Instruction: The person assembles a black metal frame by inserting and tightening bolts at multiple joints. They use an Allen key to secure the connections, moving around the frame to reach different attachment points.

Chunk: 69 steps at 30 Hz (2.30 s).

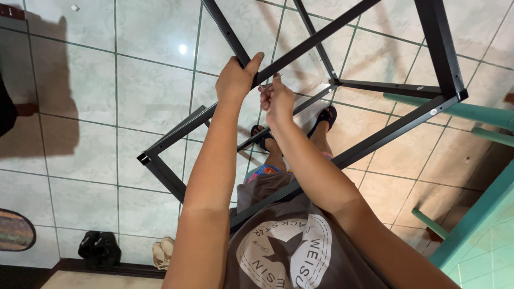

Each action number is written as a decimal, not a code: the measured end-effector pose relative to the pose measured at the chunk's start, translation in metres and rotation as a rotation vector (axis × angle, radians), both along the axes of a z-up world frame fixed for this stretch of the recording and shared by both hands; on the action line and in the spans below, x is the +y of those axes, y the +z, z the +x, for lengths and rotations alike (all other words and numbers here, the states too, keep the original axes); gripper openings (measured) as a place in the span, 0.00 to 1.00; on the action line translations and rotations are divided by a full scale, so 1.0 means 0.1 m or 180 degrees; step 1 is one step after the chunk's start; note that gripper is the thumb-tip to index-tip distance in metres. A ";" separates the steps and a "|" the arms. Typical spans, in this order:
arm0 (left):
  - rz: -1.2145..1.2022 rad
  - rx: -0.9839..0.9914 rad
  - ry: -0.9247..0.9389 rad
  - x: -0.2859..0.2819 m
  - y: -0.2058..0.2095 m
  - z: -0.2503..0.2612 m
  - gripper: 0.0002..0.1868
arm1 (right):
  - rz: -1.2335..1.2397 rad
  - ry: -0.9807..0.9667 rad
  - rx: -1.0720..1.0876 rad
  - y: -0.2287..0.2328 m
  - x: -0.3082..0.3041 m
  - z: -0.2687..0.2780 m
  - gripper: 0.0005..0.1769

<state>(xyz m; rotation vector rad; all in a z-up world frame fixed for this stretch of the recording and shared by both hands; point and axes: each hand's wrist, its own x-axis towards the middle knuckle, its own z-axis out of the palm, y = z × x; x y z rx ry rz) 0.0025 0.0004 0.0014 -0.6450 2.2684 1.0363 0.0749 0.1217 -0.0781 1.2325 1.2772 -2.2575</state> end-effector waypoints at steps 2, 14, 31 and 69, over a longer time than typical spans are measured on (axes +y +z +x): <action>-0.0017 0.0004 -0.0014 0.00 0.00 -0.01 0.37 | -0.1163 -0.0237 -0.0470 -0.13 0.06 -0.04 0.15; -0.0036 -0.0078 0.0005 -0.01 0.00 -0.02 0.36 | -0.1399 0.0042 -0.0789 -0.35 0.22 -0.07 0.08; 0.0058 -0.0115 0.0048 0.00 0.05 -0.02 0.35 | 0.1175 0.0807 0.2200 -0.25 -0.12 0.35 0.09; 0.0116 0.0031 0.0041 -0.03 -0.05 -0.02 0.36 | -0.1314 0.0300 -0.0339 -0.02 0.10 -0.02 0.08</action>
